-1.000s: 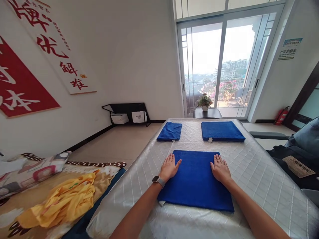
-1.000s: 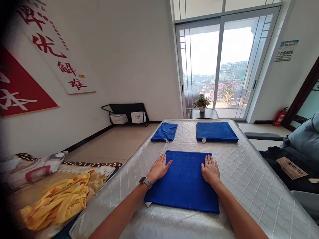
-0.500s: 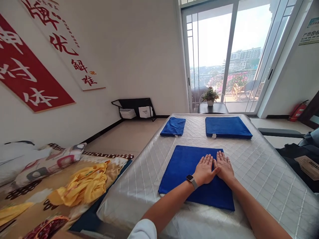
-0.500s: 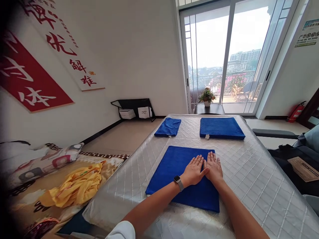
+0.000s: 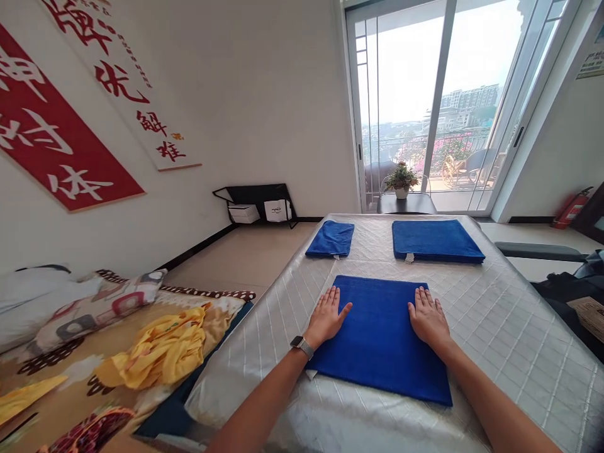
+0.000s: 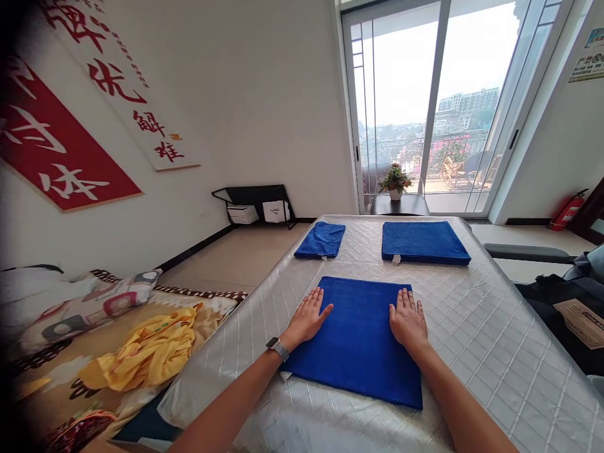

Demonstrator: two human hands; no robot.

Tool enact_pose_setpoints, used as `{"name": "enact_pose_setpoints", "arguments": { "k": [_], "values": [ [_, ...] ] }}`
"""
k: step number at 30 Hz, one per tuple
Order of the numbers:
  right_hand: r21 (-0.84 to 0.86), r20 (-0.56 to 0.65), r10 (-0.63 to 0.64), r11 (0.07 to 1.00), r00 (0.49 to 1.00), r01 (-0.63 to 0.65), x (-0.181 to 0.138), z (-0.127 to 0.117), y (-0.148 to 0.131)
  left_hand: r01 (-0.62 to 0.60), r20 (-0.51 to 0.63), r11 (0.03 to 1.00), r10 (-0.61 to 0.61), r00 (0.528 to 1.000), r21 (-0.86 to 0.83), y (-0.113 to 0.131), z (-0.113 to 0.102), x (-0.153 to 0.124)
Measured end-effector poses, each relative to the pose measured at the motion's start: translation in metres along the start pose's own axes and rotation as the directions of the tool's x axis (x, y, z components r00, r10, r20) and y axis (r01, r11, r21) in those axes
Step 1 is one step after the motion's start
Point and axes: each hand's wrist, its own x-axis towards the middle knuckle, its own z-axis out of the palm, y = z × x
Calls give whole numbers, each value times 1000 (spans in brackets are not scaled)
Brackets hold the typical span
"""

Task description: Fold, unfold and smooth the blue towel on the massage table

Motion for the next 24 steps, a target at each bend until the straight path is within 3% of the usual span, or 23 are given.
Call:
{"name": "enact_pose_setpoints", "arguments": {
  "k": [6,10,14,19,21,24],
  "values": [
    [-61,-76,-23,998,997,18,-4,-10,-7,4,-51,1000,-6,999,-22,-5,6,-1],
    [-164,-123,-109,983,986,88,-15,-28,-12,-2,-58,999,0,998,-35,-6,7,-1],
    [-175,-57,-140,976,989,128,-45,-39,-14,1,-64,999,-4,998,-36,-6,8,-2],
    [-101,25,-44,994,999,47,-87,-26,-19,24,-169,1000,-22,985,4,-2,-1,-6],
    [-78,48,2,997,999,2,-94,-19,-19,-23,-192,1000,24,981,4,6,-7,-13],
    [-67,65,7,998,998,-3,-96,-13,-18,-191,-117,981,186,976,-39,34,-10,-32]
  ]
}}
